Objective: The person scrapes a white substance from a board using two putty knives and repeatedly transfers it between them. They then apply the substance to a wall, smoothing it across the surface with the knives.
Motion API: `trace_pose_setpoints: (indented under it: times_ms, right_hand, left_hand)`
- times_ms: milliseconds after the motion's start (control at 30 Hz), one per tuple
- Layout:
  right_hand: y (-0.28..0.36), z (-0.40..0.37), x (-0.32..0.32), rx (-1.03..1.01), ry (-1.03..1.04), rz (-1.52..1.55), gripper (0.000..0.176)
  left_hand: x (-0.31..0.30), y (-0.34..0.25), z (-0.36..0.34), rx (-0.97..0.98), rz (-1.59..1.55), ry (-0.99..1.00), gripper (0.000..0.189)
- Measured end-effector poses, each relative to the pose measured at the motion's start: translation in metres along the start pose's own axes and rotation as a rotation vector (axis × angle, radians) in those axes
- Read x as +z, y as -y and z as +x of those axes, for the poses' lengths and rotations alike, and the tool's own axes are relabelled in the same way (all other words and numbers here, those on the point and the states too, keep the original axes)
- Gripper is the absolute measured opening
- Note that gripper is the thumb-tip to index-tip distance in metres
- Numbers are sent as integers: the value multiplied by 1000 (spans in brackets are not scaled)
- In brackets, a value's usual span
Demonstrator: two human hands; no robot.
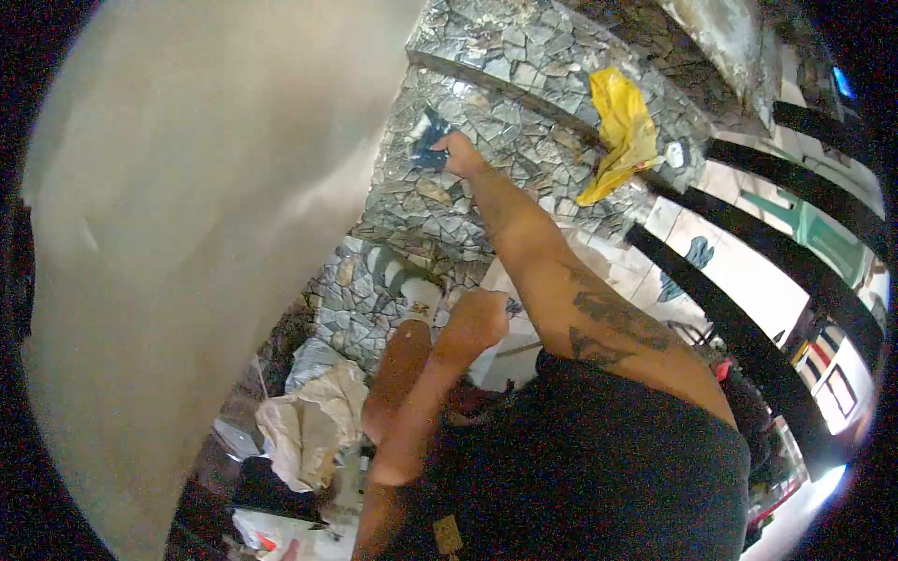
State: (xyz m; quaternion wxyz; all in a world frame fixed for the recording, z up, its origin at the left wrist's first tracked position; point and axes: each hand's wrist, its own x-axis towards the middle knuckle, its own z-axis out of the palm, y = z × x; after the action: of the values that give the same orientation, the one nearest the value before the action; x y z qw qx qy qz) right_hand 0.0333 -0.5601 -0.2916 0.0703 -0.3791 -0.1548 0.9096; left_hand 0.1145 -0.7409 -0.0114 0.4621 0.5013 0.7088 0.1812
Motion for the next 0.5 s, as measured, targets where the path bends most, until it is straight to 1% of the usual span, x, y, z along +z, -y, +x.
trace_pose_setpoints:
  times_ms: [33, 67, 100, 133, 167, 233, 300, 367, 400, 467, 500]
  right_hand:
    - [-14, 25, -7, -46, 18, -47, 19]
    - [-31, 54, -20, -217, 82, -373, 18]
    - [-46, 91, -41, -475, 123, -784, 17]
    - [-59, 121, -53, -605, 145, -899, 16]
    - [-72, 143, -62, -686, 148, -932, 15]
    - [-81, 165, -58, -837, 138, -949, 15]
    - [-86, 179, -48, -975, 121, -939, 14]
    - [-85, 186, -39, -937, 89, -871, 12]
    - [-84, 189, -36, -838, 67, -822, 11]
    - [-83, 190, -33, -764, 60, -779, 9]
    - [-79, 187, -27, -791, 73, -785, 9]
  left_hand:
    - [-8, 2, -1, -2, -23, -34, 13]
    - [-10, 7, 0, -20, -3, 11, 12]
    - [-11, 10, 2, -38, 17, 55, 12]
    - [-10, 14, 2, -56, 38, 100, 11]
    - [-6, 18, 1, -32, -16, 49, 11]
    - [1, 24, 0, 16, -127, -60, 11]
    - [-2, 26, 0, 44, -118, -69, 11]
    - [-9, 28, 0, 46, -139, -67, 11]
    - [-11, 29, 0, 34, -165, -60, 12]
    - [-14, 31, 1, 23, -183, -42, 12]
    - [-15, 32, 2, 26, -173, -31, 12]
